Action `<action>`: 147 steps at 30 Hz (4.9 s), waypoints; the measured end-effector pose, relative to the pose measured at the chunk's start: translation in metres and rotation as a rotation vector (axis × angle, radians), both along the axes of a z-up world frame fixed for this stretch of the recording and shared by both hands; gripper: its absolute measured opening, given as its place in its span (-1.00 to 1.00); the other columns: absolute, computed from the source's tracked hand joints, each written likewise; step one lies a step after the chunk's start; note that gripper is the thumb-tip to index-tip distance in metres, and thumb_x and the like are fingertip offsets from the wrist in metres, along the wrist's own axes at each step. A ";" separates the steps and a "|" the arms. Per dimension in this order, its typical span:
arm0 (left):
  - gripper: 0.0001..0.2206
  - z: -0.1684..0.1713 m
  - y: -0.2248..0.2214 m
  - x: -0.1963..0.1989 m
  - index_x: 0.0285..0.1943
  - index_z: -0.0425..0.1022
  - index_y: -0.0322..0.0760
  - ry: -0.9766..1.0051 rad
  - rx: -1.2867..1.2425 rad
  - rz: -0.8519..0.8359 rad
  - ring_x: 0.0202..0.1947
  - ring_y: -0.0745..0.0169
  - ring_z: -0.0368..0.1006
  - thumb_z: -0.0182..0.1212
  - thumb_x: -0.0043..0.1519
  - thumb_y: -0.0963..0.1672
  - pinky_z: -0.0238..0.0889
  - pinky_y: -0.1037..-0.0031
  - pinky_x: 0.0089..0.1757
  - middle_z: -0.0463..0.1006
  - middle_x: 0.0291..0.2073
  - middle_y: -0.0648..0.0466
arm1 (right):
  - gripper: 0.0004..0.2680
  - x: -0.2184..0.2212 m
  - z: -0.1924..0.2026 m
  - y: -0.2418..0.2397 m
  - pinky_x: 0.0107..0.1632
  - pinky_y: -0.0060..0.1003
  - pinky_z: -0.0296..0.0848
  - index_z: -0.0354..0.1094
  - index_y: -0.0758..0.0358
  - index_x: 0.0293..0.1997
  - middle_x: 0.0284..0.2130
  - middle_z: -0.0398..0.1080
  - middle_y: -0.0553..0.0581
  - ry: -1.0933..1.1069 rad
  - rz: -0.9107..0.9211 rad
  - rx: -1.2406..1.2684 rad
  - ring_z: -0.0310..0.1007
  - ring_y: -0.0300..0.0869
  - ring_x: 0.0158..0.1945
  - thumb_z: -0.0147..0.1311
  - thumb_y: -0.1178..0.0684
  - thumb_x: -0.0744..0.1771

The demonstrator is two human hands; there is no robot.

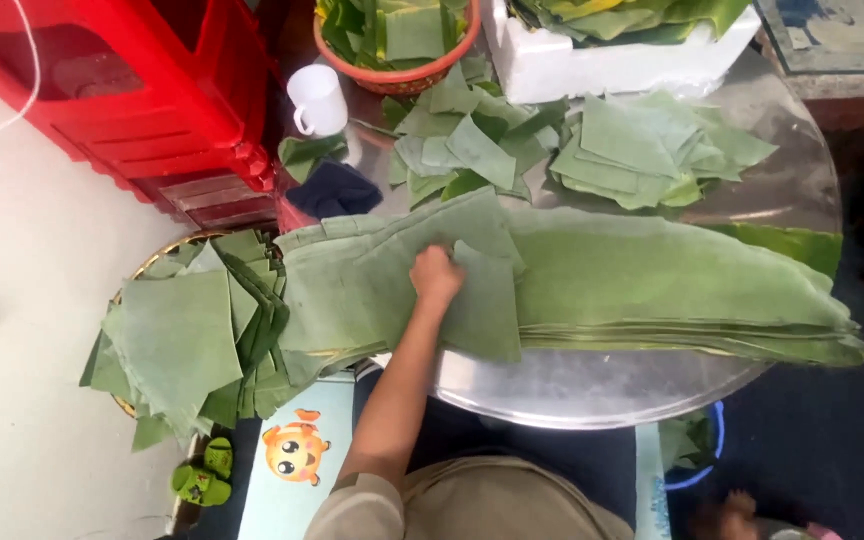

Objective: Sorting and stacking banana leaves on a metal table in preparation for food packaging.

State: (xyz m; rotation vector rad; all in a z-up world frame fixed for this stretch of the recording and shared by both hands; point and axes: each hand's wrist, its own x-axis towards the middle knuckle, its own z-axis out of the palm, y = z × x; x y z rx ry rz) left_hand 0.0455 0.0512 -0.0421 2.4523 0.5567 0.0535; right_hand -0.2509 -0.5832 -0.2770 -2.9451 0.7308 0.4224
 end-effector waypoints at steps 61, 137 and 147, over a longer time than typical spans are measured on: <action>-0.30 0.012 0.066 -0.111 0.45 0.33 -0.08 -0.104 0.054 0.303 0.24 -0.35 0.29 0.49 0.08 -0.02 0.16 -0.13 0.14 0.39 0.28 -0.23 | -0.44 0.478 0.255 0.227 -0.14 -0.07 0.69 -0.04 0.47 0.45 0.00 0.40 0.51 -0.738 -0.117 1.127 0.63 0.08 -0.16 0.28 -0.08 0.43; -0.80 0.011 0.132 -0.192 -0.07 0.65 -0.07 -0.382 0.432 -0.402 0.12 0.08 0.42 0.28 0.27 0.01 0.24 0.26 -0.06 0.55 0.01 0.11 | -0.68 0.238 0.227 0.353 -0.02 -0.11 0.29 0.54 0.05 -0.08 -0.12 0.51 0.03 -0.979 0.924 0.621 0.48 0.01 -0.07 0.41 -0.19 0.19; -0.96 0.023 0.121 -0.186 -0.31 0.55 -0.20 -0.608 0.520 -0.555 -0.32 0.10 0.37 0.26 0.20 -0.20 0.14 0.38 -0.30 0.41 -0.40 0.11 | -0.90 0.242 0.206 0.347 -0.14 -0.17 0.35 0.54 0.03 -0.30 -0.29 0.53 -0.05 -1.075 0.984 0.515 0.52 -0.06 -0.20 0.28 -0.06 0.35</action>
